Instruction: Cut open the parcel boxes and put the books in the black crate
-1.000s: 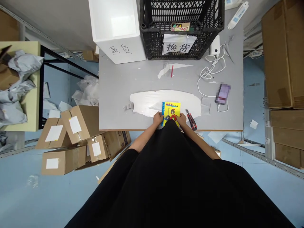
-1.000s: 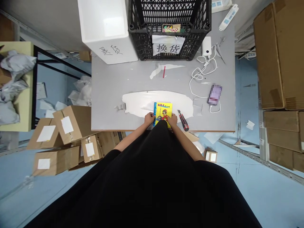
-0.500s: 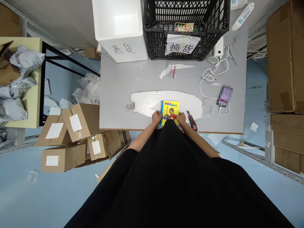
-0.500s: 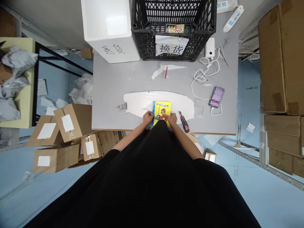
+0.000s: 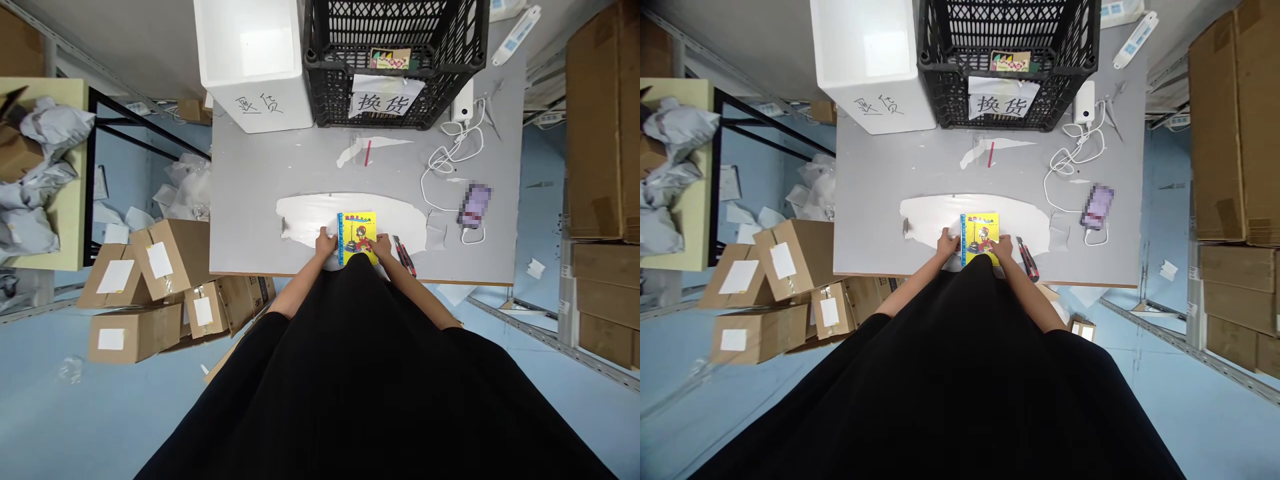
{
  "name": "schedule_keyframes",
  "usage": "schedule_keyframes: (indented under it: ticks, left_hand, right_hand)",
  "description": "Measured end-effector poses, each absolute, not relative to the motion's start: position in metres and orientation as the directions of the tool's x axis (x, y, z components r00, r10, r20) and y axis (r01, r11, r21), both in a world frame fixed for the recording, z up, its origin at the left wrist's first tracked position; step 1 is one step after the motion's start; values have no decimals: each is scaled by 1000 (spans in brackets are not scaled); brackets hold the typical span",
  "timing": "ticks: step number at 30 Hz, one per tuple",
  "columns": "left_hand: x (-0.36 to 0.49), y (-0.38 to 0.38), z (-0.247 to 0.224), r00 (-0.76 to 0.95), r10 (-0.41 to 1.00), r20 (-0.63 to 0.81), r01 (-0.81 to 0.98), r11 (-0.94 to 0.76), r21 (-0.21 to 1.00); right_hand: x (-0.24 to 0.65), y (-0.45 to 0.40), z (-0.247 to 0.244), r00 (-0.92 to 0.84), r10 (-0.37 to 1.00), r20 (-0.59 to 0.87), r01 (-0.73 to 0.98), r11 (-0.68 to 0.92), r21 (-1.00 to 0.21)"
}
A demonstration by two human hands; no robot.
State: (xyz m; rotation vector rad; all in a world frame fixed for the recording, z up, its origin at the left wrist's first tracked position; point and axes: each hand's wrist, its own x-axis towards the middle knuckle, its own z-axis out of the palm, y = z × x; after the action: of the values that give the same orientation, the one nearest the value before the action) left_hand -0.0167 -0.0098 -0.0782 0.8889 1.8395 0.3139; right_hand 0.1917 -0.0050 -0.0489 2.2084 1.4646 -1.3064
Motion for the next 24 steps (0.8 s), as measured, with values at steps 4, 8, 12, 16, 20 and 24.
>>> schedule_keyframes:
  ticks: [4, 8, 12, 16, 20, 24]
  left_hand:
    - [-15, -11, -79, -138, 661, -737, 320, 734, 599]
    - [-8, -15, -75, -74, 638, -767, 241, 757, 607]
    - [-3, -16, -71, -97, 629, -771, 253, 765, 592]
    - [-3, -17, -69, -159, 633, -757, 327, 758, 565]
    - [1, -18, -66, -207, 708, -676, 535, 660, 528]
    - [7, -21, -61, -223, 752, -620, 632, 596, 496]
  right_hand:
    - [191, -6, -57, 304, 608, -733, 562, -736, -377]
    - [187, -6, -59, 296, 638, -711, 615, -697, -369]
    - [181, -8, -56, 335, 661, -672, 676, -665, -318]
    - [180, -8, -48, 334, 686, -646, 700, -640, -318]
    - [183, -4, -38, 231, 706, -669, 719, -588, -372]
    - [183, -1, -31, 185, 683, -706, 681, -607, -409]
